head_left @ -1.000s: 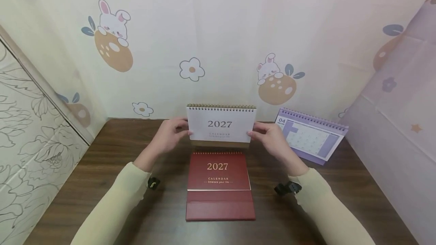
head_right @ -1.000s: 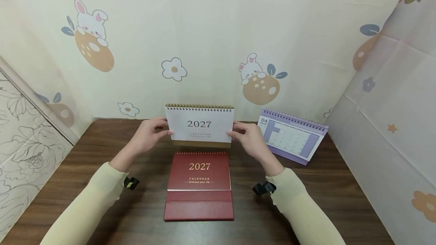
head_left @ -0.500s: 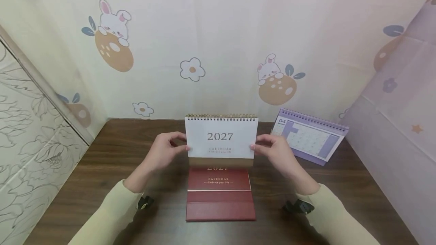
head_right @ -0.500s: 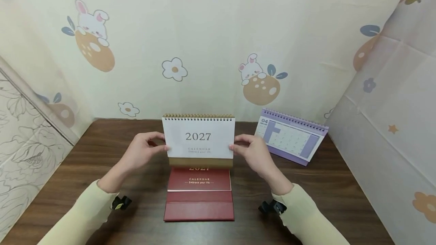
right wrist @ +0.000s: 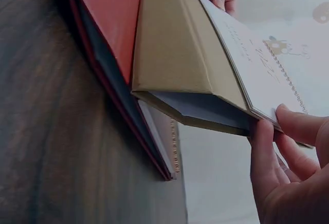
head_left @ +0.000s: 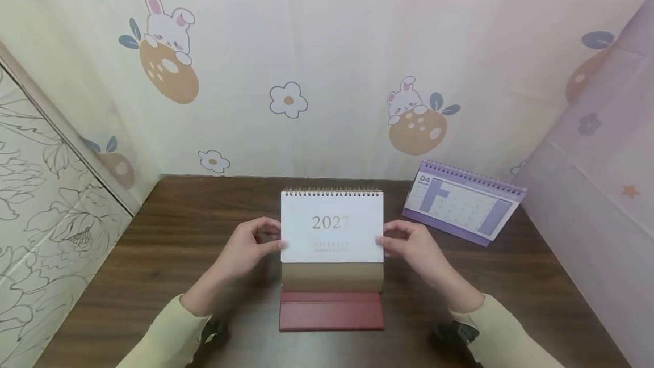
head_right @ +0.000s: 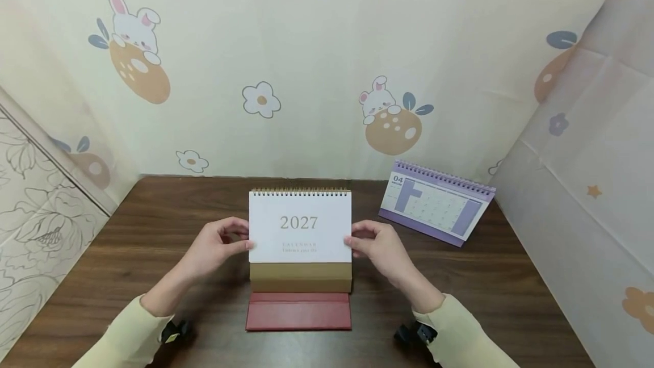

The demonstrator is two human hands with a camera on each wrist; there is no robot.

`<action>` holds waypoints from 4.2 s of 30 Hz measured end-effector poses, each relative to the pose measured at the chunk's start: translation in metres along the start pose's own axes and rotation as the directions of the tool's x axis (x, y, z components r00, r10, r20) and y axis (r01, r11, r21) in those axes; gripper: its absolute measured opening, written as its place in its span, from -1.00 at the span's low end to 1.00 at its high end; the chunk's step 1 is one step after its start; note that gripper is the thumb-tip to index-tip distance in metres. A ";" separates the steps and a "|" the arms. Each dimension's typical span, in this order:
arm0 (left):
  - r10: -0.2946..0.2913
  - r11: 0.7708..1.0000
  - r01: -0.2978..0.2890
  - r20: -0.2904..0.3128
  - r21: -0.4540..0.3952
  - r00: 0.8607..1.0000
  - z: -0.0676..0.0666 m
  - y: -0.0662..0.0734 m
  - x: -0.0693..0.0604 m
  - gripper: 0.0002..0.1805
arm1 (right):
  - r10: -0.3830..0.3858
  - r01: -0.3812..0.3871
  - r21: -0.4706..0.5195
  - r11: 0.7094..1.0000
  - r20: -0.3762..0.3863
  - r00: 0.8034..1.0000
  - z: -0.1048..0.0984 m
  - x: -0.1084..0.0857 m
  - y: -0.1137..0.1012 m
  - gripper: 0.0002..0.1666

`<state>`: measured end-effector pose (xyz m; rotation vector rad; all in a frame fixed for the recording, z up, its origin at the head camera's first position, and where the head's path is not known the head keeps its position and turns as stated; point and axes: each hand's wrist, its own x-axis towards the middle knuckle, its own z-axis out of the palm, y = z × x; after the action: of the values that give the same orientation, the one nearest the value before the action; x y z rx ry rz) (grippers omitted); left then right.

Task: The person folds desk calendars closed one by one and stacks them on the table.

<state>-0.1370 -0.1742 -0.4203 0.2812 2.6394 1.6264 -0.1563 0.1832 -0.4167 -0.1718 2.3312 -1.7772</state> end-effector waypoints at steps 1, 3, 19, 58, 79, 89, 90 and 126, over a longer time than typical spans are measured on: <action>-0.009 1.000 0.009 0.000 -0.017 1.000 0.001 -0.001 -0.001 -0.68 | 0.000 0.000 -0.012 1.000 -0.005 1.000 0.001 -0.001 0.001 -0.65; -0.036 0.998 0.036 0.000 -0.052 0.999 0.003 -0.002 -0.002 -0.59 | -0.004 0.003 -0.046 0.999 -0.013 1.000 0.002 -0.002 0.001 -0.65; -0.079 0.983 0.073 0.027 0.166 0.997 0.020 -0.008 -0.024 -0.24 | -0.079 0.113 -0.448 0.887 0.094 0.992 0.009 -0.021 0.011 -0.43; 0.086 0.740 -0.234 0.257 0.631 0.963 0.035 -0.013 -0.044 -0.12 | -0.236 0.383 -0.681 0.625 0.302 0.923 0.022 -0.040 0.027 -0.15; 0.124 0.470 -0.568 0.587 0.675 0.800 0.047 0.003 -0.059 0.06 | 0.001 0.575 -0.696 0.431 0.638 0.770 0.032 -0.059 0.016 0.28; 0.128 0.454 -0.565 0.578 0.689 0.806 0.045 0.005 -0.059 0.06 | -0.008 0.578 -0.704 0.413 0.632 0.775 0.036 -0.058 0.014 0.28; 0.127 0.458 -0.564 0.578 0.687 0.806 0.046 0.005 -0.058 0.06 | -0.014 0.578 -0.705 0.410 0.629 0.777 0.036 -0.058 0.015 0.28; 0.202 0.911 -0.322 0.400 0.258 0.894 0.094 0.083 0.118 -0.67 | -0.285 -0.121 -0.632 0.765 -0.501 0.817 -0.135 -0.053 0.028 -0.59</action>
<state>-0.2306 -0.0355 -0.3811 0.8992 2.6318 1.0439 -0.1353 0.3285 -0.4050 0.2056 3.3645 -1.0433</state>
